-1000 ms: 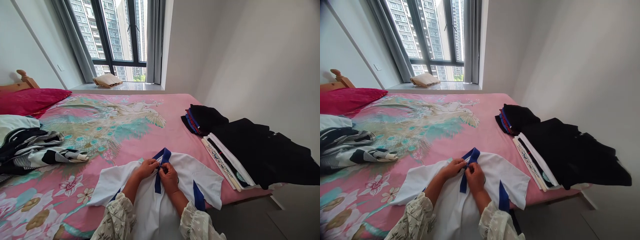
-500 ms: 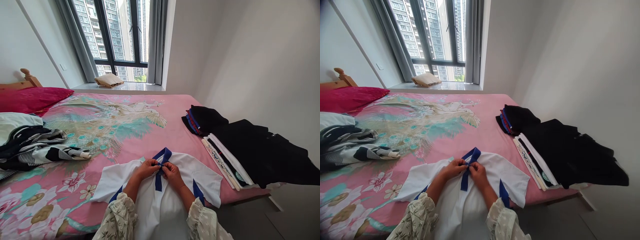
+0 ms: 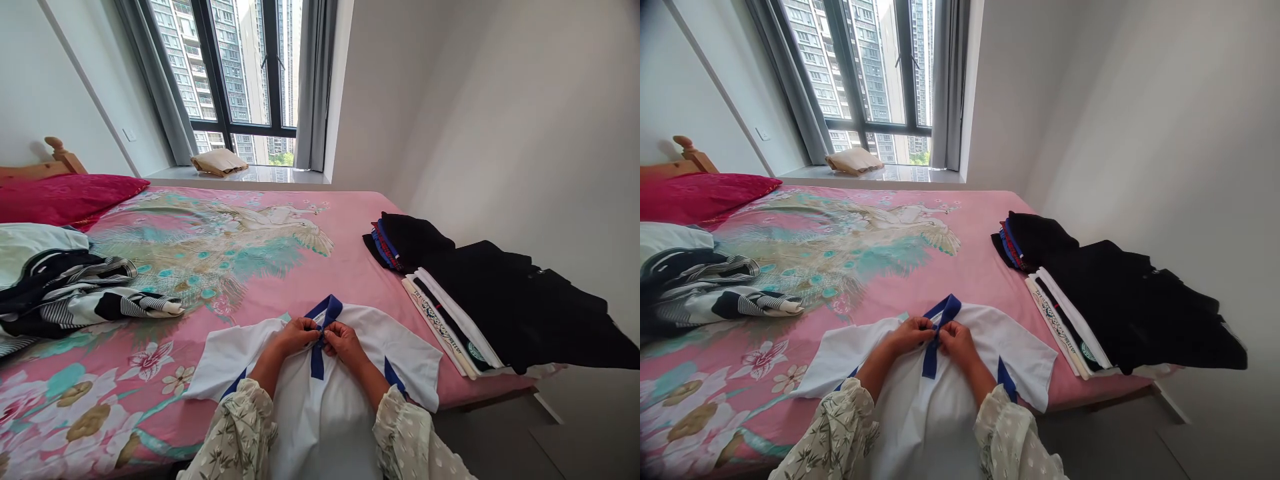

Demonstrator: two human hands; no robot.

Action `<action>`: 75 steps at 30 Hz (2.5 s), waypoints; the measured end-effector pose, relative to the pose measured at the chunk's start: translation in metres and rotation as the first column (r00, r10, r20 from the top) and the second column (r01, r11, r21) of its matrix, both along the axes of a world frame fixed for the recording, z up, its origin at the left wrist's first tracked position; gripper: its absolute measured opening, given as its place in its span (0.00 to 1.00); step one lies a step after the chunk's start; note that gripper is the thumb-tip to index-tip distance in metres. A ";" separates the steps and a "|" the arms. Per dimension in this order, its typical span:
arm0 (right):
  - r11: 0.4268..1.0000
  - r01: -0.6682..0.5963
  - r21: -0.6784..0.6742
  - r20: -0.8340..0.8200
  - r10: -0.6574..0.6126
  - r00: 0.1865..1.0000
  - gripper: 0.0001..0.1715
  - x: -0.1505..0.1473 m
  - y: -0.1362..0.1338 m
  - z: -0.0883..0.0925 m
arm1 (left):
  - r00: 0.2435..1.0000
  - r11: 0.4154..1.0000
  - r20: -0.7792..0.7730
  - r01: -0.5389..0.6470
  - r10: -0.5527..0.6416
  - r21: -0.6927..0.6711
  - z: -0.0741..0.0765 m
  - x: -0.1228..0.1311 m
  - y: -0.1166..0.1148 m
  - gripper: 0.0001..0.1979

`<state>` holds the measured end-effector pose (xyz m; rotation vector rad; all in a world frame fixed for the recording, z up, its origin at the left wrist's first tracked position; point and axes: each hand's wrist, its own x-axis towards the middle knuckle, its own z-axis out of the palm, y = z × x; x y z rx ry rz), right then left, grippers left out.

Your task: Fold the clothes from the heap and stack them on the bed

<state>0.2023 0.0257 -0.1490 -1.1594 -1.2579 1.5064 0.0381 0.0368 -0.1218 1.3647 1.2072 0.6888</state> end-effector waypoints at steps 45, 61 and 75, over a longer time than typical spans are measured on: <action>0.922 0.083 0.378 0.476 -0.270 0.837 0.05 -0.017 -0.015 -0.007 | 0.995 0.995 0.025 -0.097 0.097 0.023 -0.005 -0.003 0.008 0.09; 0.891 0.069 0.450 0.439 -0.287 0.851 0.04 -0.014 -0.021 -0.009 | 0.990 0.994 0.083 -0.108 0.111 -0.031 0.001 0.000 0.004 0.11; 0.966 0.095 0.241 0.339 -0.176 0.924 0.08 -0.012 -0.007 -0.006 | 0.986 0.994 0.124 -0.109 0.110 -0.019 0.004 0.001 0.001 0.13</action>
